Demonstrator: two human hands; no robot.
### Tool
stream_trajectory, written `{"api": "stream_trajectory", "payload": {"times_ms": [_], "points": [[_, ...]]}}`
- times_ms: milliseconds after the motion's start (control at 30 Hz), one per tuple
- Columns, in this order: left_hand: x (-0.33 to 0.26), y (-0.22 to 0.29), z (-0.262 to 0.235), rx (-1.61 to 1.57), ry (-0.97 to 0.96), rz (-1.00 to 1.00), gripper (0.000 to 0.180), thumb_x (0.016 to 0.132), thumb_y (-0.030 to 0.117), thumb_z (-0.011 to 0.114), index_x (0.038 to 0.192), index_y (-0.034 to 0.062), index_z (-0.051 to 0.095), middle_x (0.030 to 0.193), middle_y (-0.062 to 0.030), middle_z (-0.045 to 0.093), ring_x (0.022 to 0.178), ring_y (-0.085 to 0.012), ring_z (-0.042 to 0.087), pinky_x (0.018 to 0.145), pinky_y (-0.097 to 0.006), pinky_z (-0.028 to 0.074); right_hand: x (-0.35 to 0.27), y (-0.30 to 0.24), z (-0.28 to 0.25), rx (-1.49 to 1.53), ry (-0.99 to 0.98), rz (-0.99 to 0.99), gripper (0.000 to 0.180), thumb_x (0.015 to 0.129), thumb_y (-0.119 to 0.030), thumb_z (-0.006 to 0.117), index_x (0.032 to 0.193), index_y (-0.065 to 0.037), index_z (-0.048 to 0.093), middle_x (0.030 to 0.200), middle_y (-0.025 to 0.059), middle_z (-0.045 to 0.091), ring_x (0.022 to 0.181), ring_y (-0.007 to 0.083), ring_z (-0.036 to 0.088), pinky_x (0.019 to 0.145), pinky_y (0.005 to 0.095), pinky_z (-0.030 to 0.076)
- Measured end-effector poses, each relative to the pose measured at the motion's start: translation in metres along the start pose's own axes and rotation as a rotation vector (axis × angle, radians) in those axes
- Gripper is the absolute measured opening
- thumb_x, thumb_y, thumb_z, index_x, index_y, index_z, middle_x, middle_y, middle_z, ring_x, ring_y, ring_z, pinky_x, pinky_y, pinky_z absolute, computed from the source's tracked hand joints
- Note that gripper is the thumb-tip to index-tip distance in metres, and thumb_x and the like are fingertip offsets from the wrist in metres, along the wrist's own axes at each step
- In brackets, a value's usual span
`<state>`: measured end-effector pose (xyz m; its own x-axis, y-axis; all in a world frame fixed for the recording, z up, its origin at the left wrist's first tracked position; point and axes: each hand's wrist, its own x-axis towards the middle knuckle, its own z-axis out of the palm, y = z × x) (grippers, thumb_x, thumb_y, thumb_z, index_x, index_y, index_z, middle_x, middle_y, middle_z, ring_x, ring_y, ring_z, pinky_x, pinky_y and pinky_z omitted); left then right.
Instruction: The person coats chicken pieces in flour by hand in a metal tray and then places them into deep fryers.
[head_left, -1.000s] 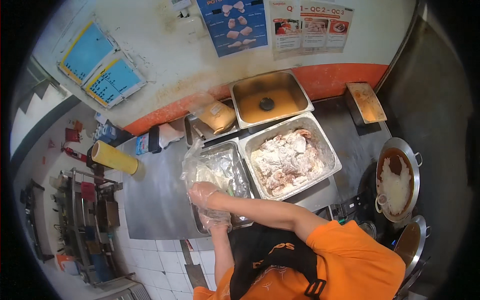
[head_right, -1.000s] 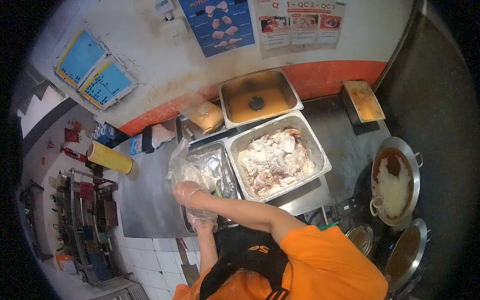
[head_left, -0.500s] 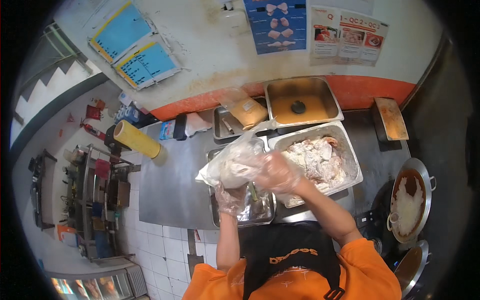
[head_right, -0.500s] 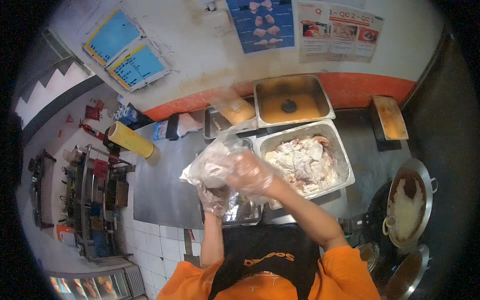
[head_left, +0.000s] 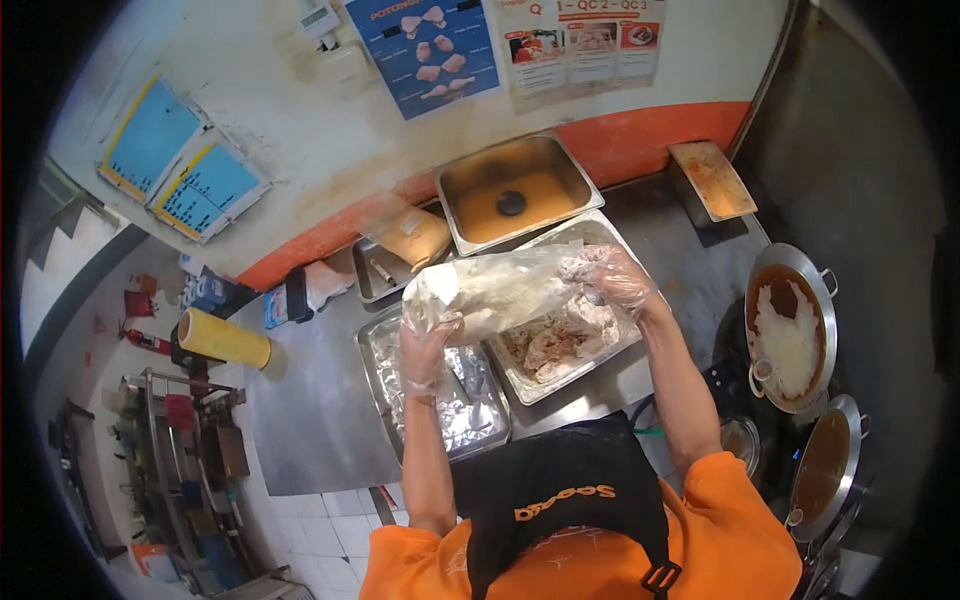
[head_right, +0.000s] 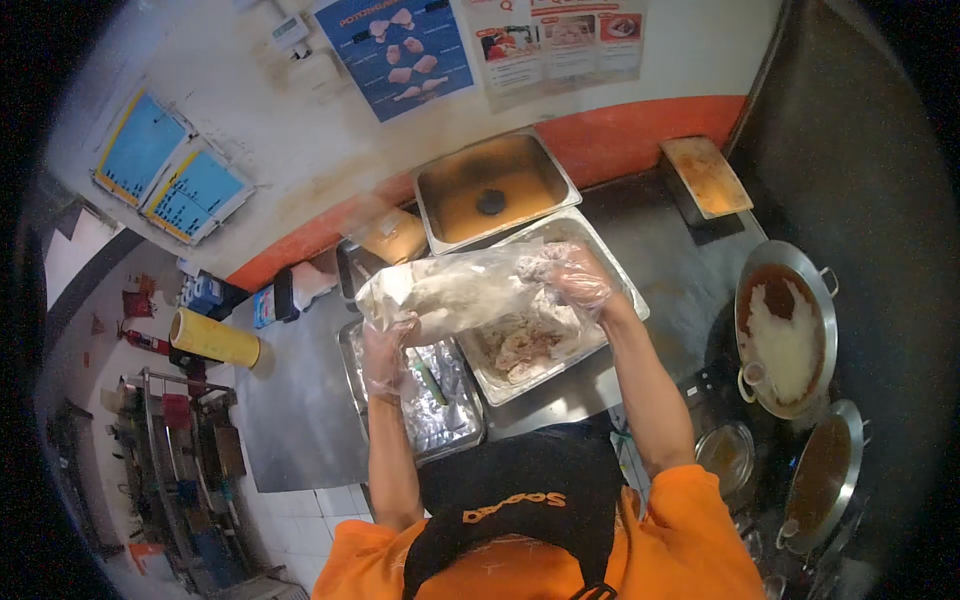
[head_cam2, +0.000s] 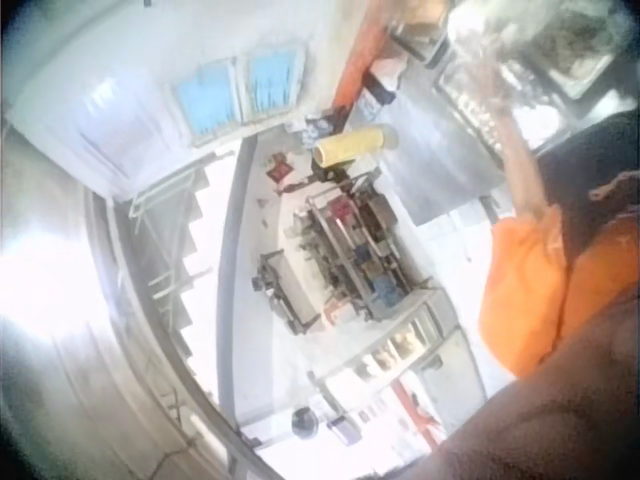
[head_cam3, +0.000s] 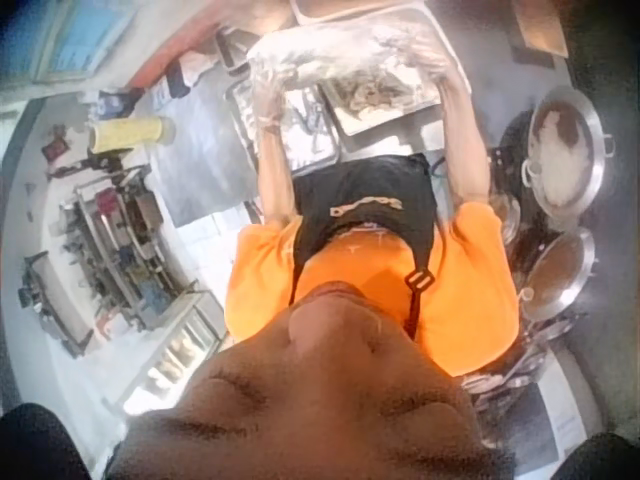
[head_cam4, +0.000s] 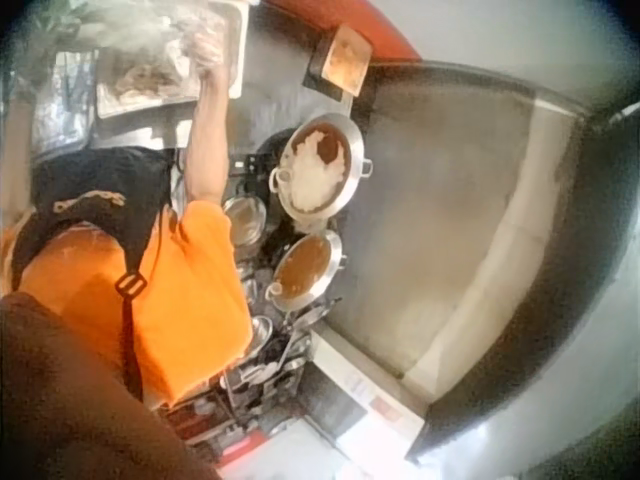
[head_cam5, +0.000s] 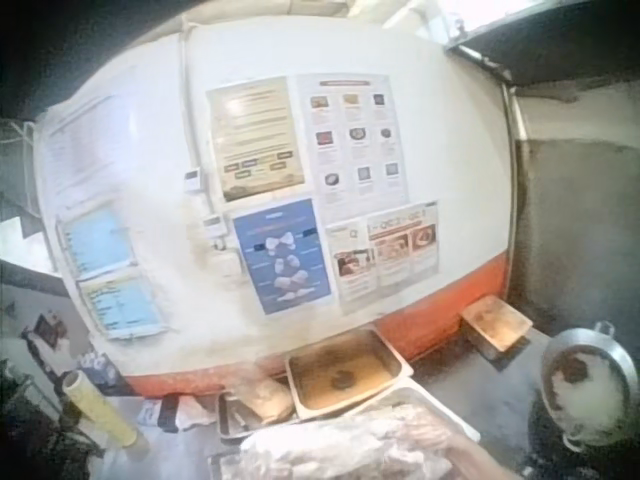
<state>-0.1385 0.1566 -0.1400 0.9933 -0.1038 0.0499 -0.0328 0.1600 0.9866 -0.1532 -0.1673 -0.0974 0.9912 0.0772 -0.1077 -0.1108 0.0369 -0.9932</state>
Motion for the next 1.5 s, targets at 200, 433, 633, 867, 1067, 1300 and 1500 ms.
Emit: {"api": "stream_trajectory", "payload": {"times_ms": [200,433,633,867,1067,1300,1500], "points": [[0.004,0.050,0.030,0.054,-0.022,0.053,0.061,0.075,-0.005,0.069,0.132,-0.0015,0.046,0.123,-0.0095,0.059,0.110,-0.0165,0.058,0.093,-0.029,0.049,-0.012,0.005,0.010,-0.099,0.144,0.084,0.019,0.087,-0.013,0.063,0.104,-0.005,0.065,0.081,-0.0002,0.064,0.063,0.0055,0.055,0.050,0.0212,0.044],[0.003,0.067,0.038,0.040,-0.031,0.109,0.063,0.078,-0.005,0.066,0.136,-0.0022,0.043,0.127,-0.0102,0.057,0.115,-0.0166,0.056,0.097,-0.029,0.046,-0.013,0.022,0.013,0.067,0.170,-0.117,0.016,0.086,-0.009,0.067,0.102,-0.005,0.066,0.087,0.0008,0.067,0.069,0.0055,0.058,0.053,0.0208,0.045],[0.006,0.069,0.043,0.088,-0.078,0.040,0.061,0.080,-0.007,0.064,0.137,-0.0022,0.043,0.131,-0.0101,0.055,0.121,-0.0169,0.053,0.100,-0.029,0.044,-0.017,0.020,0.015,0.086,0.157,-0.081,0.014,0.087,-0.009,0.065,0.099,-0.002,0.069,0.088,0.0023,0.067,0.073,0.0074,0.060,0.059,0.0215,0.048],[0.009,0.067,0.047,0.156,-0.095,0.136,0.058,0.080,-0.006,0.063,0.135,-0.0029,0.044,0.132,-0.0095,0.055,0.120,-0.0161,0.053,0.102,-0.029,0.042,-0.019,0.030,0.008,0.154,0.209,-0.150,0.017,0.086,-0.006,0.066,0.102,-0.002,0.069,0.097,0.0041,0.069,0.084,0.0105,0.062,0.073,0.0256,0.050],[0.009,0.071,0.051,-0.099,-0.063,0.082,0.056,0.081,-0.005,0.062,0.134,-0.0022,0.045,0.129,-0.0087,0.056,0.115,-0.0160,0.055,0.100,-0.029,0.043,-0.025,0.031,0.011,0.146,0.281,-0.104,0.018,0.084,-0.008,0.067,0.100,0.000,0.070,0.092,0.0046,0.069,0.084,0.0120,0.063,0.075,0.0257,0.051],[-0.005,0.029,0.025,-0.171,0.131,-0.055,0.046,0.088,0.009,0.058,0.131,-0.0009,0.047,0.121,-0.0112,0.058,0.106,-0.0200,0.060,0.091,-0.031,0.050,-0.023,0.017,0.015,0.032,0.285,-0.391,0.018,0.085,-0.007,0.062,0.100,0.003,0.069,0.093,0.0052,0.068,0.077,0.0116,0.064,0.062,0.0249,0.053],[-0.029,-0.015,0.011,-0.725,0.224,-0.273,0.047,0.090,0.026,0.057,0.131,0.0051,0.046,0.125,-0.0146,0.054,0.116,-0.0307,0.054,0.094,-0.049,0.050,-0.025,-0.034,0.051,-0.371,0.017,-0.700,0.032,0.079,-0.003,0.059,0.109,0.002,0.066,0.100,0.0133,0.070,0.091,0.0220,0.067,0.083,0.0330,0.054]]}}
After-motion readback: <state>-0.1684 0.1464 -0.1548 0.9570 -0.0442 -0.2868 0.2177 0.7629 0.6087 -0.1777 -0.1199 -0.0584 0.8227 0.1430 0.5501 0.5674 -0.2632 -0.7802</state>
